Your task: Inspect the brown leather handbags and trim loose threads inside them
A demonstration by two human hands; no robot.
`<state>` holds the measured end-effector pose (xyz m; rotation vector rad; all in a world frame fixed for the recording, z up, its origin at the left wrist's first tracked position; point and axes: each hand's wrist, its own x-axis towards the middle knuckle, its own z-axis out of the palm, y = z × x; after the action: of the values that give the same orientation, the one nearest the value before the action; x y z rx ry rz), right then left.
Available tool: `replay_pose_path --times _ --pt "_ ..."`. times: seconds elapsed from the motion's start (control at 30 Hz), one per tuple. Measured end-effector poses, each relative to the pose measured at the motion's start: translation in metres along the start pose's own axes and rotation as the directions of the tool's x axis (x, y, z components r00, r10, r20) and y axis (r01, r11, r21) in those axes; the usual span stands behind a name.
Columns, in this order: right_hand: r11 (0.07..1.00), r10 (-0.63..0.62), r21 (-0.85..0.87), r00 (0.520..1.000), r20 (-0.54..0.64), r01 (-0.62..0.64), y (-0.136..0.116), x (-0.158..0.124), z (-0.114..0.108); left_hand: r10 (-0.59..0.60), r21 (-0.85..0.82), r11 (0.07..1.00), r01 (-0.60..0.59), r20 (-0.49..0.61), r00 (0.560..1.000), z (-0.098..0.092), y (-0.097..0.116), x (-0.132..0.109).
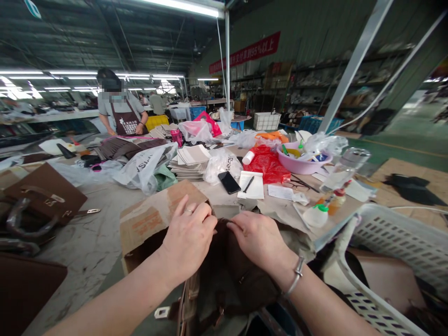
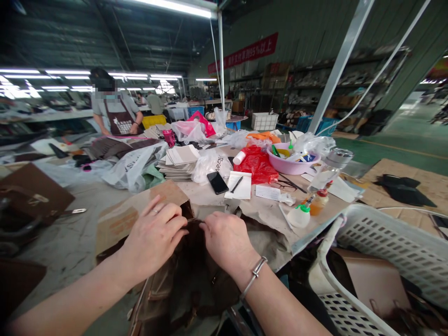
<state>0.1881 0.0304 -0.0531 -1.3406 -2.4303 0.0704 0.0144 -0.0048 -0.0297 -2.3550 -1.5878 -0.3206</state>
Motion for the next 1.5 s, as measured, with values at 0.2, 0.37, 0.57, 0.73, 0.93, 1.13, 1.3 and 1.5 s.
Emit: replay_pose_path --times 0.2,0.37,0.57,0.73,0.93,1.13,1.3,1.5 --pt "1.0 0.001 0.002 1.0 -0.001 -0.001 -0.001 -0.001 0.002 -0.005 0.044 0.999 0.005 -0.02 1.0 0.0 -0.002 -0.002" --pt "1.0 0.014 -0.004 1.0 0.007 -0.014 -0.002 -0.001 0.004 0.013 0.073 0.997 -0.008 -0.071 0.997 0.004 -0.004 -0.003" --pt "1.0 0.028 -0.011 1.0 0.011 -0.028 -0.002 0.0 0.002 0.046 0.086 0.996 -0.036 -0.11 0.993 0.003 -0.005 -0.004" --pt "0.999 0.04 0.008 0.999 0.003 -0.04 -0.002 0.0 0.005 0.047 0.078 0.996 -0.039 -0.107 0.993 0.002 -0.006 -0.007" --pt "0.999 0.047 0.009 0.999 -0.014 -0.047 0.002 -0.002 0.007 0.078 -0.077 0.993 -0.085 -0.092 0.993 0.007 -0.01 -0.006" --pt "0.999 0.054 -0.004 0.998 -0.02 -0.054 0.005 -0.002 0.006 0.176 -0.269 0.943 -0.196 -0.098 0.98 0.007 -0.011 -0.005" --pt "0.998 0.066 0.007 0.998 -0.024 -0.065 0.005 -0.001 0.007 0.156 -0.356 0.915 -0.192 -0.129 0.979 0.016 -0.015 -0.006" --pt "0.997 0.08 0.012 0.996 -0.028 -0.08 0.007 0.0 0.009 0.08 -0.45 0.885 -0.121 -0.11 0.991 0.029 -0.017 -0.007"
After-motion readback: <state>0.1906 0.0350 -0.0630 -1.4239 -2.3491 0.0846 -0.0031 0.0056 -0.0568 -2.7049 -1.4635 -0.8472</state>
